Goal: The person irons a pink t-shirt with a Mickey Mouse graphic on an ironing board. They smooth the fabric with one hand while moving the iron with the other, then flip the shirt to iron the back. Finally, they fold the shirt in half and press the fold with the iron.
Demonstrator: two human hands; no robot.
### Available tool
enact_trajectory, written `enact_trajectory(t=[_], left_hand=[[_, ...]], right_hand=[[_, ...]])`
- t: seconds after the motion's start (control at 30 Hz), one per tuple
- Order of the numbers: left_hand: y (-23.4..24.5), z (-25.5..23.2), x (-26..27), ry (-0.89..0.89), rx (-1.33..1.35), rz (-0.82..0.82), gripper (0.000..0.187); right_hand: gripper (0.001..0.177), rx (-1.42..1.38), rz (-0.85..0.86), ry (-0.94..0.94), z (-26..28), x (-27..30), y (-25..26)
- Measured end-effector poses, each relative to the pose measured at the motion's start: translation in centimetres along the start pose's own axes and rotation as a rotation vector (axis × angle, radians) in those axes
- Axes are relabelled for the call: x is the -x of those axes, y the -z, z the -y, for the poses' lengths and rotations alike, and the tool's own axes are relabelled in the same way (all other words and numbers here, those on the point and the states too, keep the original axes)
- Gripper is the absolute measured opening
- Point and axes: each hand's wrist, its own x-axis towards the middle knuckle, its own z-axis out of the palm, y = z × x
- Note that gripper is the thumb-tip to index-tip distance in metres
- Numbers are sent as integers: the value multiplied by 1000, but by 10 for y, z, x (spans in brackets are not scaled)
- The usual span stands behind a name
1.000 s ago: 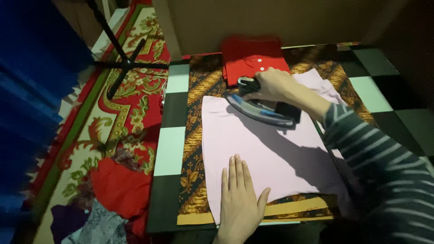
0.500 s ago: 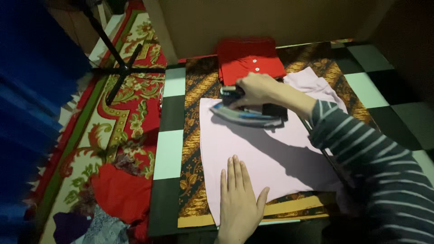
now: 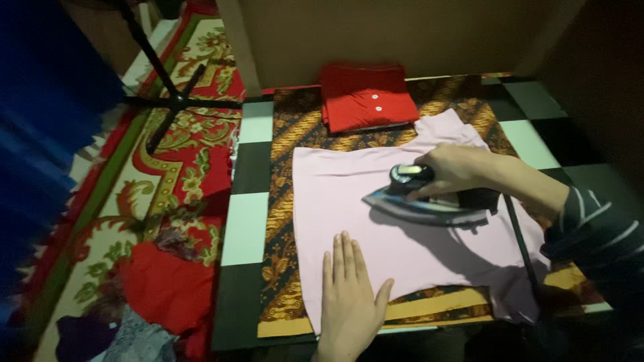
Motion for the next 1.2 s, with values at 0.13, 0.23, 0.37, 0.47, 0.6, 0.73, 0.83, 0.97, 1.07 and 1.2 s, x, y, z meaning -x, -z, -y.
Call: enact_trajectory(t=[0.13, 0.23, 0.37, 0.47, 0.6, 0.73, 0.83, 0.97, 1.07, 1.2], left_hand=[[-2, 0, -4, 16, -23, 37, 85], [-6, -1, -3, 5, -56, 29, 84], [-6, -1, -4, 9, -47, 48, 85], [-4, -3, -4, 16, -32, 54, 86], [1, -3, -4, 8, -28, 46, 86], [2, -3, -3, 3, -24, 45, 86], [3, -3, -5, 1, -17, 49, 86], [6, -4, -4, -1, -16, 56, 85], [7, -4, -5, 3, -8, 47, 85], [10, -5, -3, 17, 38, 50, 85]], right_hand=[[77, 98, -136, -239, -38, 3, 8], [79, -1, -220, -265, -68, -23, 14], [83, -212, -174, -283, -81, -40, 15], [77, -265, -58, -154, -72, -26, 13], [83, -163, -39, 5, -23, -5, 3], [71, -84, -73, 46, 28, -13, 6], [78, 26, -198, 12, 45, -41, 14], [81, 29, -304, 8, 44, -88, 27], [76, -62, -267, 30, 44, -104, 31], [76, -198, -47, 209, 48, -85, 35]])
